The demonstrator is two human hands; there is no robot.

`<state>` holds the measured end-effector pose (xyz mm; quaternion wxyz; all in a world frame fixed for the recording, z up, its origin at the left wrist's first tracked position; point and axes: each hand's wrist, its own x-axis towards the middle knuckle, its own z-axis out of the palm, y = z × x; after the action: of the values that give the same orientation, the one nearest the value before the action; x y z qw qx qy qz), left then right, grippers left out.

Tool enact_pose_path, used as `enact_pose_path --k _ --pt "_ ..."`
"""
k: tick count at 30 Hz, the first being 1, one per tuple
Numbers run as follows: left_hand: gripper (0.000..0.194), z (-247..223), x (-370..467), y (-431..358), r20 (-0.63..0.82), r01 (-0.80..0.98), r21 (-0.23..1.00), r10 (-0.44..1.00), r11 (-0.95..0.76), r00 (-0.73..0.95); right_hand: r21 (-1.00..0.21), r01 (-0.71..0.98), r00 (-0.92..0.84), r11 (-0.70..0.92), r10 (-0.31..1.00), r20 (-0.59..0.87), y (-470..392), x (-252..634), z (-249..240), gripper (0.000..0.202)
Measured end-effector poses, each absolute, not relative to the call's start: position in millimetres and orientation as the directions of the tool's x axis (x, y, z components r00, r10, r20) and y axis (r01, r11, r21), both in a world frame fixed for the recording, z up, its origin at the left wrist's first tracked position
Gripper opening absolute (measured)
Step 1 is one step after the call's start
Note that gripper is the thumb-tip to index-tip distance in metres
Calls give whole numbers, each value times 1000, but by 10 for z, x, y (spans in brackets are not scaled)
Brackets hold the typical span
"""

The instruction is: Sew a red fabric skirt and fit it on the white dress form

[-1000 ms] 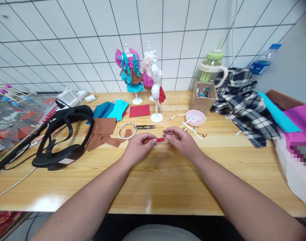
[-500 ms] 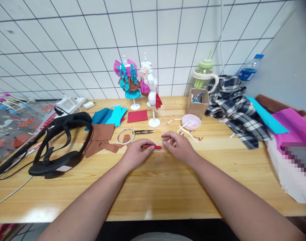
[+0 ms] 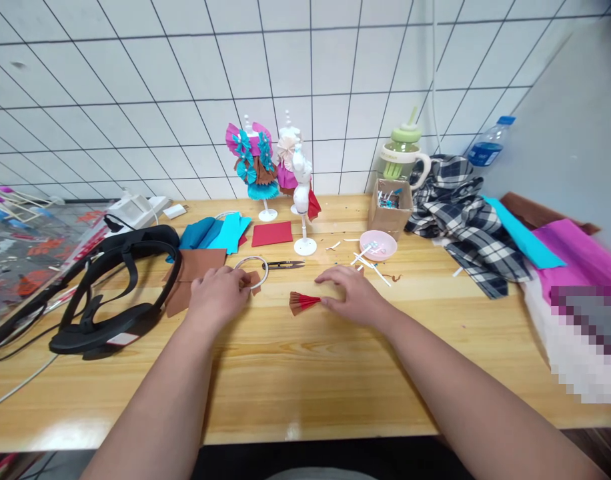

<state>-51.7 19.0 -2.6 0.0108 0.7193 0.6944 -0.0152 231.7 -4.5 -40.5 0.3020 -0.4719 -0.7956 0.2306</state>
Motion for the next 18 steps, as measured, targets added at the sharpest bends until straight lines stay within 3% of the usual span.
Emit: enact_pose_path --k 2,5,11,16,18 --pt "24 -30 -479 190 -47 999 16 998 -33 34 -606 624 -438 493 863 251 -69 2265 -428 33" --pt "23 -5 -432 195 -59 999 44 998 -15 17 -577 682 -406 448 889 210 -72 2197 -458 15" --pt "31 16 -448 222 27 996 89 1000 5 -8 -681 689 -244 249 964 105 -5 2263 -418 10" --pt "36 -37 -488 261 -8 975 190 993 115 -115 -942 327 -220 -69 964 -147 12 2327 -351 14" --pt "39 -32 -472 250 111 980 178 988 90 -111 -961 259 -248 -101 954 -167 -2 2323 -338 14"
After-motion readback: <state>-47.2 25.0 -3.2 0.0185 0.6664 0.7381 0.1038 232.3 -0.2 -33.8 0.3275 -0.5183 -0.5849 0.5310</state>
